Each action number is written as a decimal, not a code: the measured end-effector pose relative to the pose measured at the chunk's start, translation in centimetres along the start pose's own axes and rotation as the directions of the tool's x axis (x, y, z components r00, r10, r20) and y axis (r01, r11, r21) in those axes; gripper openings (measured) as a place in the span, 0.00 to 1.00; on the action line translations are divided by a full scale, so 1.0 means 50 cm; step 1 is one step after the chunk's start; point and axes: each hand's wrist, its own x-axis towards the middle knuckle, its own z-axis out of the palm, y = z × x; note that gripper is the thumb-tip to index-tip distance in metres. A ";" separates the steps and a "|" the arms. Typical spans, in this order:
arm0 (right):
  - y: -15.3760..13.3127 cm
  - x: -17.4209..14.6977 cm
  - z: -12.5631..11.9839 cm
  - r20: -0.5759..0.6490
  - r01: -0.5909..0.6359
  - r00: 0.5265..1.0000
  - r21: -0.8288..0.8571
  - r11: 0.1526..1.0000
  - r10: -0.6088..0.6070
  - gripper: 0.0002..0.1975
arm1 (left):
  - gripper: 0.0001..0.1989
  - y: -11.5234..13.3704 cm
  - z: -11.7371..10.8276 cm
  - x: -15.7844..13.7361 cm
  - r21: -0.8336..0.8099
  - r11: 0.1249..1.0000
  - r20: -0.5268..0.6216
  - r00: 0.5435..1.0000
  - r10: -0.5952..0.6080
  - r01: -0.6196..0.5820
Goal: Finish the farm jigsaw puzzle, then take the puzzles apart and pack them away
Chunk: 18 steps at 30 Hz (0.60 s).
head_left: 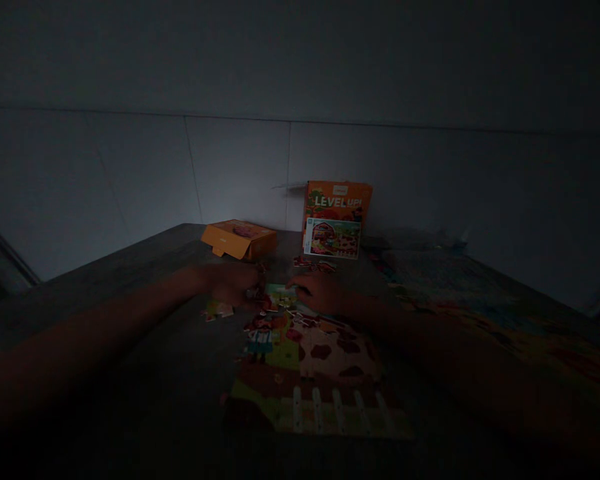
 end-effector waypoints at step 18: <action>0.002 0.000 0.009 -0.035 -0.012 0.999 0.016 1.000 0.012 0.16 | 0.14 0.016 -0.009 -0.001 -0.206 0.972 0.123 0.989 -0.087 0.111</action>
